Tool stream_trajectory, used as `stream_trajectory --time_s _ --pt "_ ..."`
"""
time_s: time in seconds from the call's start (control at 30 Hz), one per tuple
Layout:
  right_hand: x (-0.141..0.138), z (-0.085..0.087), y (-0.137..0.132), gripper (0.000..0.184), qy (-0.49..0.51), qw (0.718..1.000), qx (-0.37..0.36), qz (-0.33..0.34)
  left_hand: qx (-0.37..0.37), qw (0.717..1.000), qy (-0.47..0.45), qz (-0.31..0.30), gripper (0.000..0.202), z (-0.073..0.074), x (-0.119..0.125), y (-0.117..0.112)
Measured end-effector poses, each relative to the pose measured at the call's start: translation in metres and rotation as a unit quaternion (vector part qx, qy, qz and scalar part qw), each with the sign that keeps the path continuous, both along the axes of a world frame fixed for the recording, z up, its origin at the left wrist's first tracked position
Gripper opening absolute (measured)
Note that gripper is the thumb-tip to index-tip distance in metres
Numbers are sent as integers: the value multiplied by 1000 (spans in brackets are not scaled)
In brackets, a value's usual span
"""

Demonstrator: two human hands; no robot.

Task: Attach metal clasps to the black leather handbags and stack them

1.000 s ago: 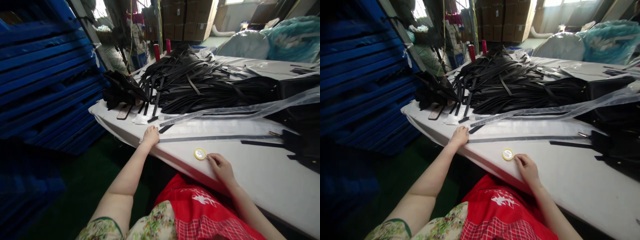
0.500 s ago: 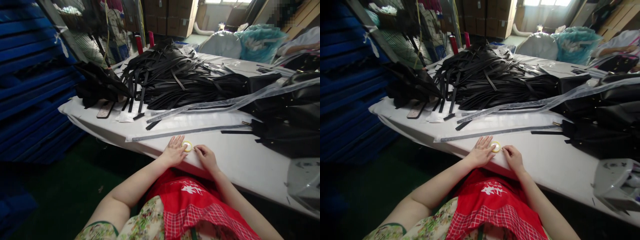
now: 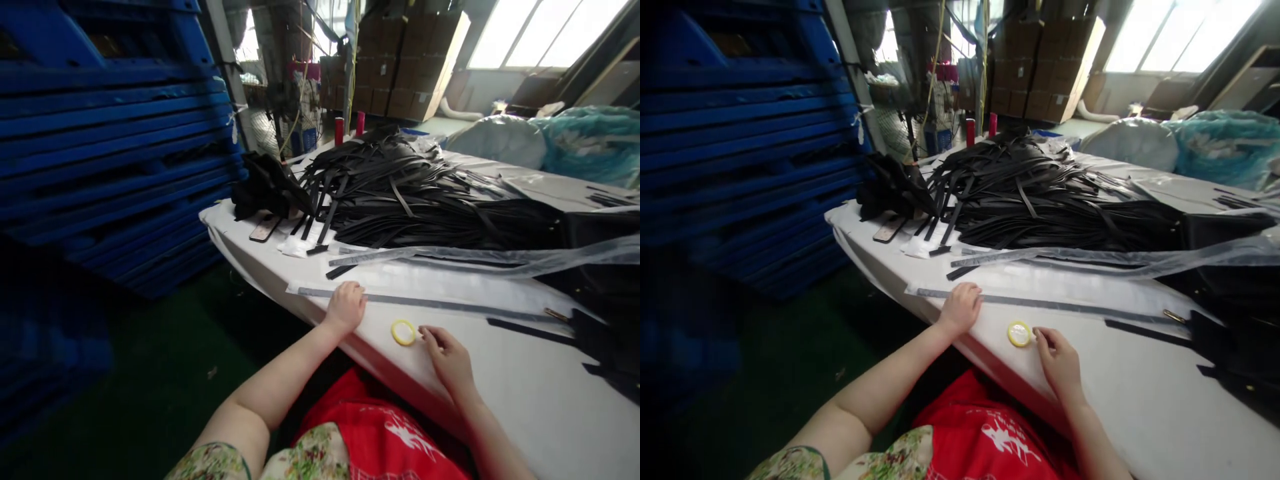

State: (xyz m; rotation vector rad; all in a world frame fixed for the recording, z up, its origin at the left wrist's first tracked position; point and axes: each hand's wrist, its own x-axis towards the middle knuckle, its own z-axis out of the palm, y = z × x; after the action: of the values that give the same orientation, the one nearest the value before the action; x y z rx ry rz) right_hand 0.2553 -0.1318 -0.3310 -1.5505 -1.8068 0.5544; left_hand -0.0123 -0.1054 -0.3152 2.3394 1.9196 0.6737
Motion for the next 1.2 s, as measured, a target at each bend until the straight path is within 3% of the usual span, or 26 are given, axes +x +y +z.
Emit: stream_trajectory --time_s 0.07,0.2,0.3,0.47,0.67,0.8,0.83,0.9,0.97,1.03,1.07,1.13,1.2 --pt "-16 19 15 33 -17 999 29 28 -17 999 24 46 26 1 -24 13" --pt "-49 46 39 30 -14 994 67 88 -19 998 55 -7 24 -3 -47 38" --pt "-62 47 42 29 0 991 62 117 -12 997 71 -19 26 -7 -46 55" --pt "-59 37 35 29 3 992 34 118 14 995 84 -52 25 -9 -45 74" --pt "-64 53 50 33 -22 993 46 107 62 993 71 -75 25 6 -45 64" --pt "-94 77 81 41 -70 977 148 138 121 989 44 -75 30 31 -39 44" --pt "-102 83 89 47 -77 972 162 150 144 985 26 -87 30 38 -37 39" --pt "-114 93 100 44 -74 972 125 185 190 978 -46 -78 27 49 -34 32" --pt "-120 101 104 40 -43 977 48 204 204 959 -194 14 30 57 -31 30" --pt "-121 106 103 43 7 980 14 198 155 903 -388 102 39 60 -28 32" --pt "-120 108 102 44 34 981 18 188 117 871 -465 111 37 60 -26 33" --pt "-118 109 100 41 71 982 33 171 49 833 -548 62 28 58 -21 35" --pt "-117 109 97 40 84 983 34 160 16 817 -576 0 26 57 -16 33"
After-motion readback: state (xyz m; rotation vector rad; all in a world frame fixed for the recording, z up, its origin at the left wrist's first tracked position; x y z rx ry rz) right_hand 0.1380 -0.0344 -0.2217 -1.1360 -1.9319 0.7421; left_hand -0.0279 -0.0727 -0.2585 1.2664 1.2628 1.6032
